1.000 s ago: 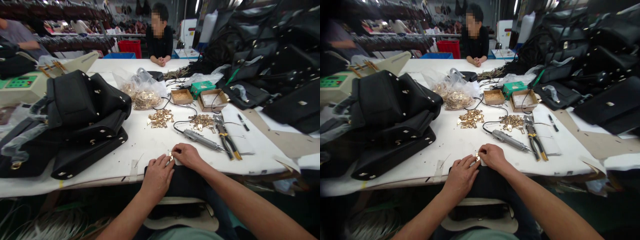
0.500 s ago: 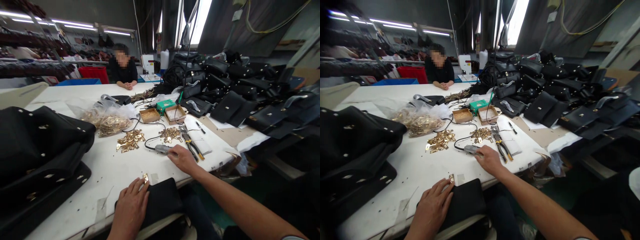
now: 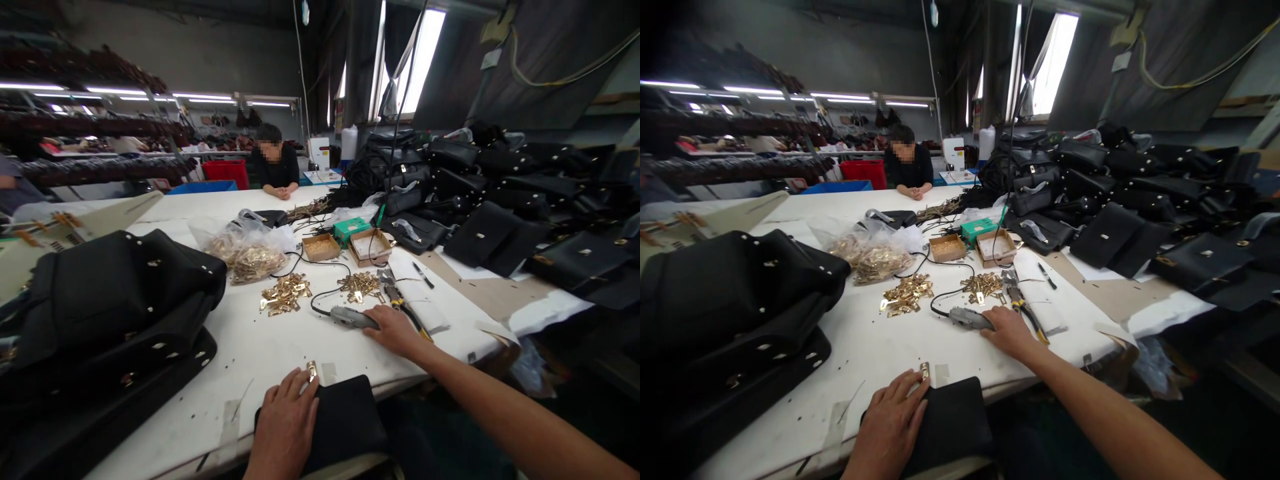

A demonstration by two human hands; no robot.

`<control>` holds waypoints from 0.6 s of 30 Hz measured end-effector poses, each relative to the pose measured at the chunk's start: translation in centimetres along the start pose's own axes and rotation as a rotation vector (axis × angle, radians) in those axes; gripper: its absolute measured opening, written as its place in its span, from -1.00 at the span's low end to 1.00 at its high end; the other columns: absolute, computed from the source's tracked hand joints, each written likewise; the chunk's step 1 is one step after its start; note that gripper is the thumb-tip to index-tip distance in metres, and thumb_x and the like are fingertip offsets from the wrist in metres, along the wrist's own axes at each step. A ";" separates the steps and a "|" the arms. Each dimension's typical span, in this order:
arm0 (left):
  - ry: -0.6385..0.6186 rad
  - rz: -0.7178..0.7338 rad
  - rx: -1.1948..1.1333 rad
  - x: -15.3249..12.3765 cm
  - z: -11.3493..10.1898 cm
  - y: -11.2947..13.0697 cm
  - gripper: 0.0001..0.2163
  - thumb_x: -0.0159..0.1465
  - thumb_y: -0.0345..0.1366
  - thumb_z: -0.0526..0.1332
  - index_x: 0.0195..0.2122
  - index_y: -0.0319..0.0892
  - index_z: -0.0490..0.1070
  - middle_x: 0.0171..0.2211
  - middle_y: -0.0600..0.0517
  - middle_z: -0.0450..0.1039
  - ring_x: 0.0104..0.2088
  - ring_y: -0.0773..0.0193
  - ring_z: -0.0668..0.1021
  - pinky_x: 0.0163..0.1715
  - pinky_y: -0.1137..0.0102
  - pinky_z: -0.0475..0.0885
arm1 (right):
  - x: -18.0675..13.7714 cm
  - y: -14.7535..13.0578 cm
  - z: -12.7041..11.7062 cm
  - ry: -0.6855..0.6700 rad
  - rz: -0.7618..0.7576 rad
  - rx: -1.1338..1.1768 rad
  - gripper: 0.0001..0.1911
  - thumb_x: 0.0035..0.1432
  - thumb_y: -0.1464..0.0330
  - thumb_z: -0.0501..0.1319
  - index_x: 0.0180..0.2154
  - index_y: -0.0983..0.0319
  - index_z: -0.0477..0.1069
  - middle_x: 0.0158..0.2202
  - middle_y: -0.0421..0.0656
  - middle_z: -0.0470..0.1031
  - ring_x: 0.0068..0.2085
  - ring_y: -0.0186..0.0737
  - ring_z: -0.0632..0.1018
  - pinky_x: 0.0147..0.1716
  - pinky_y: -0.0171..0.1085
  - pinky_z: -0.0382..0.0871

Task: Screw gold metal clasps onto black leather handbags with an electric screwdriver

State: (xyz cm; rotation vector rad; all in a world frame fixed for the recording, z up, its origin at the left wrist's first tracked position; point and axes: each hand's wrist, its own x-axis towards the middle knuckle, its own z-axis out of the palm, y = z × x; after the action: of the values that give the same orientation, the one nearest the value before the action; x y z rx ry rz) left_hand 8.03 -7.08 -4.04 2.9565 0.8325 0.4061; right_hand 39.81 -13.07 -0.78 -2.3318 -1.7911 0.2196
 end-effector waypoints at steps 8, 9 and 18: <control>0.041 0.014 -0.020 -0.1 -0.3 0.1 -0.59 0.32 -0.44 0.14 0.16 0.05 0.44 0.15 0.03 0.51 0.15 0.09 0.51 -0.03 0.22 0.46 | 1.6 0.1 -1.4 0.036 -0.025 0.036 -0.60 0.15 0.07 0.33 -0.06 0.14 0.58 -0.11 -0.08 0.62 -0.11 -0.04 0.58 -0.15 -0.20 0.34; 0.053 0.023 -0.017 -0.1 -0.2 -0.1 -0.58 0.31 -0.44 0.15 0.16 0.06 0.43 0.15 0.03 0.51 0.15 0.10 0.51 -0.04 0.23 0.46 | 2.7 0.0 -2.0 0.072 -0.040 0.057 -0.62 0.18 0.06 0.31 -0.07 0.12 0.58 -0.11 -0.10 0.62 -0.12 -0.07 0.58 -0.16 -0.21 0.35; 0.252 0.113 0.065 -0.2 2.5 -1.9 -0.77 0.38 -0.17 0.21 0.05 0.10 0.48 0.03 0.14 0.60 0.01 0.21 0.61 -0.19 0.34 0.43 | 21.7 -2.5 -3.4 0.161 0.031 0.158 -0.66 0.34 0.25 0.18 0.08 0.16 0.53 0.12 -0.08 0.54 0.04 -0.09 0.56 0.03 -0.25 0.38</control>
State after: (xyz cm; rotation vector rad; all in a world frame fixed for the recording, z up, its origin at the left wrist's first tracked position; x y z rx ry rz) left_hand 7.56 -5.52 -6.70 3.0640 0.7116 0.7855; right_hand 43.91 8.30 3.13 -2.2021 -1.6028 0.1660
